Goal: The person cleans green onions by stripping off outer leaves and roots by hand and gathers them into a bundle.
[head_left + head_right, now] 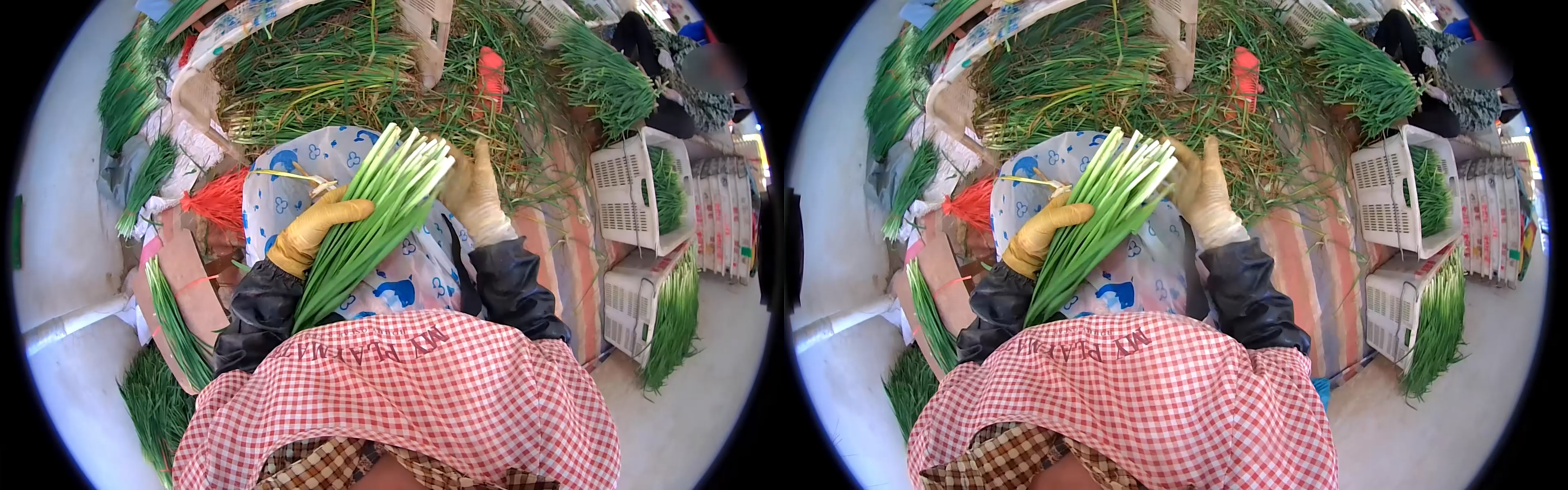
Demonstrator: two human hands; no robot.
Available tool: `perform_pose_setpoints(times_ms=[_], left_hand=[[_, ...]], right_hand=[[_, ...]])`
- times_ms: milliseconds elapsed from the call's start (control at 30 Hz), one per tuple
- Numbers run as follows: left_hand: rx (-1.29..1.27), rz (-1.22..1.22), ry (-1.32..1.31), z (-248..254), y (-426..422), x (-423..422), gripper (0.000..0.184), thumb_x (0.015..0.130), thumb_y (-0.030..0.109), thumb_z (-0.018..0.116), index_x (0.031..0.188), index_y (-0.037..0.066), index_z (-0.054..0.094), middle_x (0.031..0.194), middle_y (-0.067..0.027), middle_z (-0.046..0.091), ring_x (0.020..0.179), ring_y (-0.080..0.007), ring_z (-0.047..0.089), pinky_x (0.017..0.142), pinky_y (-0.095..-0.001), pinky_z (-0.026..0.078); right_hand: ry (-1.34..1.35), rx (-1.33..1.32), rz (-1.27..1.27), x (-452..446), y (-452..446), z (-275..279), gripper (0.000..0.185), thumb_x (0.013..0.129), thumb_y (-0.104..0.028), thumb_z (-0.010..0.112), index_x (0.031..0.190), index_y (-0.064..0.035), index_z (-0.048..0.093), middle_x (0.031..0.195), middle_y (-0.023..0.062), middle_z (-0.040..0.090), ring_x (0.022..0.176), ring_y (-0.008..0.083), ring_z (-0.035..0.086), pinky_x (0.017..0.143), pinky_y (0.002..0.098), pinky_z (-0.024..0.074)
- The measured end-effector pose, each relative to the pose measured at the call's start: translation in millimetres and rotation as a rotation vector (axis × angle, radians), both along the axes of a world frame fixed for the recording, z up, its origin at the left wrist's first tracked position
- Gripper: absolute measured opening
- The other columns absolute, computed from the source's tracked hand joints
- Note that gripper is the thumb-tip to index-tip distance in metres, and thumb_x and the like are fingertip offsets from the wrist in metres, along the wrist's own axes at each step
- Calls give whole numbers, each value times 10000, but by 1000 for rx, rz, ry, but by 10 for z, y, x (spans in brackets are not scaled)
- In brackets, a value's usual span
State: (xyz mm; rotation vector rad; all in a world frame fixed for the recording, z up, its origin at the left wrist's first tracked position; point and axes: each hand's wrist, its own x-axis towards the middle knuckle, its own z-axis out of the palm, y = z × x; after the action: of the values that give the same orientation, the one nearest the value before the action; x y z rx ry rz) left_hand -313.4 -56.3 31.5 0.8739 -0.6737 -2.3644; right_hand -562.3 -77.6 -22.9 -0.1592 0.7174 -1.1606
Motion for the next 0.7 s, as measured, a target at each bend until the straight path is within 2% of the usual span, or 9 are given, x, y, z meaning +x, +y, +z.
perform_pose_setpoints(times_ms=[133, 200, 267, 333, 400, 467, 567, 667, 700], left_hand=[[-8, -76, 41, -87, -33, 28, 478, 883, 241, 635, 1273, -6, 510, 1022, -58, 646, 825, -116, 627, 718, -236, 518], [0, -89, 36, -83, -40, 16, 458, 892, 242, 628, 1259, -8, 517, 1012, -54, 645, 824, -112, 625, 707, -233, 519], [-28, -83, -21, -146, -34, -1, 446, 902, 259, 618, 1254, 3, 522, 1008, -50, 645, 820, -109, 625, 705, -232, 518], [-58, -76, -79, -138, -20, -27, 434, 913, 276, 608, 1250, 14, 527, 1005, -45, 645, 817, -106, 624, 704, -231, 517], [4, -40, -88, -35, -1, -23, 415, 934, 320, 581, 1237, 38, 545, 993, -26, 646, 828, -87, 619, 708, -227, 515], [8, 16, -45, 95, 78, 32, 530, 917, 358, 592, 1328, 46, 469, 1037, -59, 629, 903, -137, 614, 768, -288, 521], [-796, -128, -994, 260, 303, 167, 1057, 708, 447, 740, 1491, 49, 152, 1309, -243, 493, 1185, -333, 529, 914, -393, 469], [-818, -119, -1263, 180, 513, 1, 1169, 631, 458, 785, 1496, 41, 118, 1250, -268, 536, 1152, -390, 550, 895, -389, 479], [-699, -46, -1172, 154, 487, 11, 967, 722, 275, 755, 1480, 25, 209, 1250, -232, 543, 1074, -322, 599, 885, -352, 488]], right_hand=[[-724, -90, 199, -130, 230, -318, 873, 904, -712, 274, 1371, 17, 393, 1351, 198, 472, 1251, 320, 442, 1075, 457, 310], [-241, 184, -105, 87, 246, 7, 869, 906, -711, 262, 1362, 15, 403, 1359, 194, 465, 1265, 326, 428, 1083, 455, 301], [-292, 84, -114, 221, 209, 238, 786, 932, -654, 314, 1350, 5, 412, 1329, 177, 498, 1221, 307, 477, 1050, 425, 357], [21, -87, -141, 314, 93, 379, 600, 958, -501, 450, 1301, -10, 466, 1228, 166, 581, 1102, 284, 570, 970, 389, 444], [328, -211, -234, 501, 2, 362, 262, 909, -103, 586, 1153, -9, 569, 1019, 146, 668, 892, 215, 644, 815, 334, 526], [360, -273, -171, 547, -68, 348, 298, 917, -113, 581, 1193, -3, 571, 1079, 144, 652, 961, 196, 616, 859, 327, 506], [404, -253, -219, 684, -124, 370, 290, 936, -139, 560, 1188, 3, 573, 1046, 124, 649, 936, 190, 611, 825, 318, 513], [326, -209, -314, 993, -247, 533, 292, 953, -168, 545, 1184, 6, 577, 1019, 99, 636, 912, 183, 592, 804, 320, 508], [322, -298, -277, 1094, -296, 536, 345, 981, -284, 508, 1193, -23, 588, 1021, 82, 617, 892, 172, 568, 791, 309, 487]])
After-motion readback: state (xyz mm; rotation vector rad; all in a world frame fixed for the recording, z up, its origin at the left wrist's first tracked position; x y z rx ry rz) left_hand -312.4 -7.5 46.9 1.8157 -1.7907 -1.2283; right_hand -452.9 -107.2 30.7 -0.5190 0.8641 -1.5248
